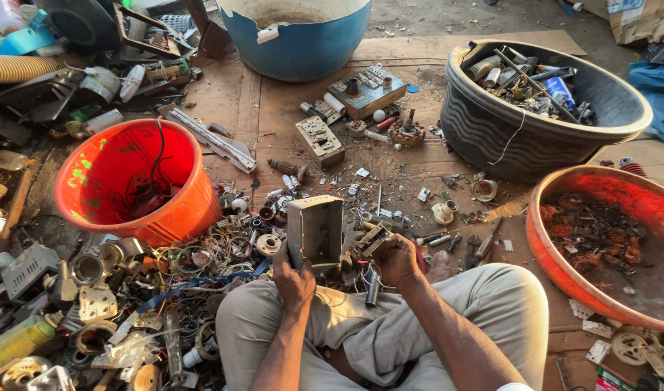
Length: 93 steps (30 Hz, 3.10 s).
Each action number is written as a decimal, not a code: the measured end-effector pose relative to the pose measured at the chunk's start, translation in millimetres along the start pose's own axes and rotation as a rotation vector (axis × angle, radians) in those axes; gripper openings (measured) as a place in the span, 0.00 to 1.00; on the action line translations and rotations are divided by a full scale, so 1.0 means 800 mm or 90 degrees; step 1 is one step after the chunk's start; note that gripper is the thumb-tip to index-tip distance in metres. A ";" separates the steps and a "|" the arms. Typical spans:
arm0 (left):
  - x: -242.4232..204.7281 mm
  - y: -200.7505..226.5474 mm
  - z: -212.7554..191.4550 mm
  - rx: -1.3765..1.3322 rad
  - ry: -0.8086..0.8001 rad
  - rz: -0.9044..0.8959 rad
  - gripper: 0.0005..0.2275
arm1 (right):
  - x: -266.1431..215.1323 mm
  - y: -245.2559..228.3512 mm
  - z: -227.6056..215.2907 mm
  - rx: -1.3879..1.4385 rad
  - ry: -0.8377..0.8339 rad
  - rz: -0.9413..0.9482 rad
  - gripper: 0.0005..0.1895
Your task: The person sits on the floor surrounded by electronic waste and uses a hammer and a screwdriver to dismantle a metal gear-like component. They repeatedly strike the object to separate parts and occasionally use the screwdriver to pry or adjust pieces.
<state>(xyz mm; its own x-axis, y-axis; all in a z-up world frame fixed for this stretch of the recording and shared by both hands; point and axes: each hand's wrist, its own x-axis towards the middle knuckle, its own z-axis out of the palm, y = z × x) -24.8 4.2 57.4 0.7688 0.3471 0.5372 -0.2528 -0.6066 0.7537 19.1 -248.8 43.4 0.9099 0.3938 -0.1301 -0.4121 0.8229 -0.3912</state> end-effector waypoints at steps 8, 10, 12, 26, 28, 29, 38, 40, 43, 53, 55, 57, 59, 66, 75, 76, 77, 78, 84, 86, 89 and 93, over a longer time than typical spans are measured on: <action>0.001 0.009 -0.003 -0.028 0.009 -0.044 0.17 | 0.001 0.005 0.012 -0.007 0.049 -0.058 0.32; 0.001 0.010 -0.003 -0.030 0.004 -0.064 0.18 | 0.002 0.009 0.000 -0.099 0.129 -0.082 0.25; 0.003 0.011 -0.003 -0.035 0.004 -0.077 0.17 | 0.013 0.014 -0.018 -0.284 0.261 -0.095 0.18; 0.003 0.028 -0.009 0.030 0.040 0.079 0.21 | -0.002 0.032 0.011 -1.133 0.307 -0.185 0.26; 0.005 0.034 -0.012 0.029 0.045 0.123 0.23 | -0.003 0.031 0.016 -1.129 0.302 -0.176 0.26; 0.006 0.036 -0.013 0.029 0.046 0.145 0.23 | -0.004 0.030 0.018 -1.106 0.318 -0.138 0.25; 0.017 0.012 0.002 0.195 0.052 0.129 0.30 | -0.009 0.024 0.036 -1.071 0.335 -0.087 0.26; 0.018 0.004 0.001 0.183 0.082 0.043 0.30 | -0.010 0.024 0.036 -1.064 0.341 -0.085 0.26; 0.033 -0.012 -0.005 -0.017 0.134 -0.200 0.29 | -0.006 0.024 0.031 -1.030 0.351 -0.095 0.25; 0.036 -0.078 -0.004 -0.608 0.125 -0.510 0.23 | 0.002 0.022 0.024 -0.634 0.241 -0.134 0.25; 0.037 -0.085 -0.003 -0.613 0.116 -0.524 0.23 | -0.004 0.019 0.038 -0.585 0.210 -0.160 0.27; 0.045 -0.079 -0.007 -0.653 0.097 -0.584 0.23 | -0.011 0.016 0.053 -0.608 0.187 -0.191 0.28; 0.045 -0.058 -0.017 -0.725 0.049 -0.556 0.22 | -0.017 0.013 0.064 -0.667 0.182 -0.205 0.27; 0.045 -0.021 -0.036 -0.876 -0.026 -0.554 0.19 | -0.019 0.013 0.065 -0.671 0.231 -0.198 0.26; 0.044 -0.032 -0.030 -0.881 -0.002 -0.573 0.18 | -0.015 0.007 0.047 -0.444 0.169 -0.238 0.26; 0.043 -0.034 -0.030 -0.848 0.000 -0.577 0.18 | -0.015 0.007 0.048 -0.443 0.168 -0.240 0.26; 0.043 -0.036 -0.031 -0.816 0.002 -0.581 0.18 | -0.016 0.007 0.050 -0.442 0.167 -0.242 0.26; 0.043 -0.039 -0.031 -0.784 0.004 -0.584 0.19 | -0.016 0.005 0.051 -0.441 0.167 -0.244 0.26; 0.064 -0.031 -0.108 -0.620 0.199 -0.543 0.18 | -0.016 -0.001 0.055 -0.374 0.167 -0.227 0.26; 0.081 -0.031 -0.163 -0.639 0.277 -0.533 0.17 | -0.010 0.001 0.048 -0.361 0.172 -0.238 0.26; 0.122 -0.038 -0.249 -0.725 0.377 -0.480 0.16 | -0.005 0.001 0.041 -0.340 0.201 -0.216 0.25; 0.142 -0.038 -0.308 -0.475 0.463 -0.483 0.18 | -0.006 0.005 0.047 -0.311 0.212 -0.173 0.26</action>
<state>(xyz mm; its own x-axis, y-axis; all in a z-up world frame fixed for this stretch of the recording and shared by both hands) -74.2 238.3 188.9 0.4280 0.8784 -0.2129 -0.3422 0.3755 0.8613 11.4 -231.8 76.5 0.9768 -0.0148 -0.2136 -0.1683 0.5635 -0.8088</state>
